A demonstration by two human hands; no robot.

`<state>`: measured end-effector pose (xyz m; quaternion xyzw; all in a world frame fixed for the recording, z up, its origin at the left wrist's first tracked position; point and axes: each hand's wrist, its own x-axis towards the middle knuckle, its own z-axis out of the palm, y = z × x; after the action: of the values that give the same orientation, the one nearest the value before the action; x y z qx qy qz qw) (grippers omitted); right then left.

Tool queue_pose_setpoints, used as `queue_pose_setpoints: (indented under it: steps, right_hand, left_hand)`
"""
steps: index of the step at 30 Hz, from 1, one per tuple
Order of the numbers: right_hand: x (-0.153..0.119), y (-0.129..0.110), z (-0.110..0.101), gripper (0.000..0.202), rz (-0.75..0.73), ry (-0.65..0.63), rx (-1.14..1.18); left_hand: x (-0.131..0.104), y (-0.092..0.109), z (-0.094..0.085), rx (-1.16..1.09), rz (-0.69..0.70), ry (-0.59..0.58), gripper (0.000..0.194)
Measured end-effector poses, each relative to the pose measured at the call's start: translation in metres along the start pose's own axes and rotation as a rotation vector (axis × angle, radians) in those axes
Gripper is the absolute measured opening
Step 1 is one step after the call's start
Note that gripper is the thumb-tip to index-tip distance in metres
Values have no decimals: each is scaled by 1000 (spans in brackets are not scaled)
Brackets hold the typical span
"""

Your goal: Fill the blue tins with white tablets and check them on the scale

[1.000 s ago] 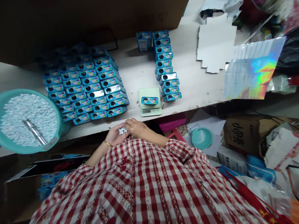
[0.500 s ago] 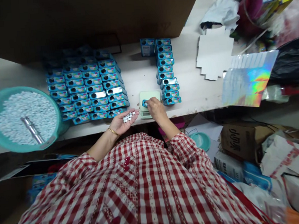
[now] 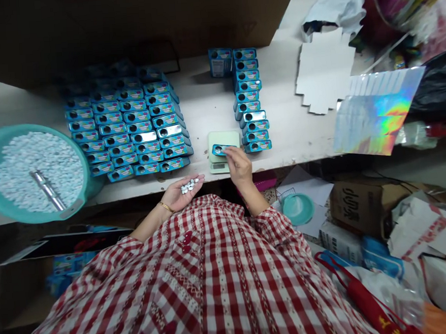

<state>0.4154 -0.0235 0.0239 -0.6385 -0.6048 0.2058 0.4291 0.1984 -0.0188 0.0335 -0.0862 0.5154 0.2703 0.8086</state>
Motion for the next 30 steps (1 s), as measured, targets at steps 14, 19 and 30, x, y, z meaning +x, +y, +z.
queue_pose_setpoints:
  steps: [14, 19, 30]
  right_hand:
    - [-51, -42, 28, 24, -265, -659, -190]
    - [-44, -36, 29, 20, -295, -696, -188]
    - [26, 8, -3, 20, -106, -310, -211]
  left_hand:
    - [-6, -11, -12, 141, -74, -213, 32]
    - [-6, -13, -6, 186, -75, -190, 34]
    - [-4, 6, 14, 137, 25, -179, 36]
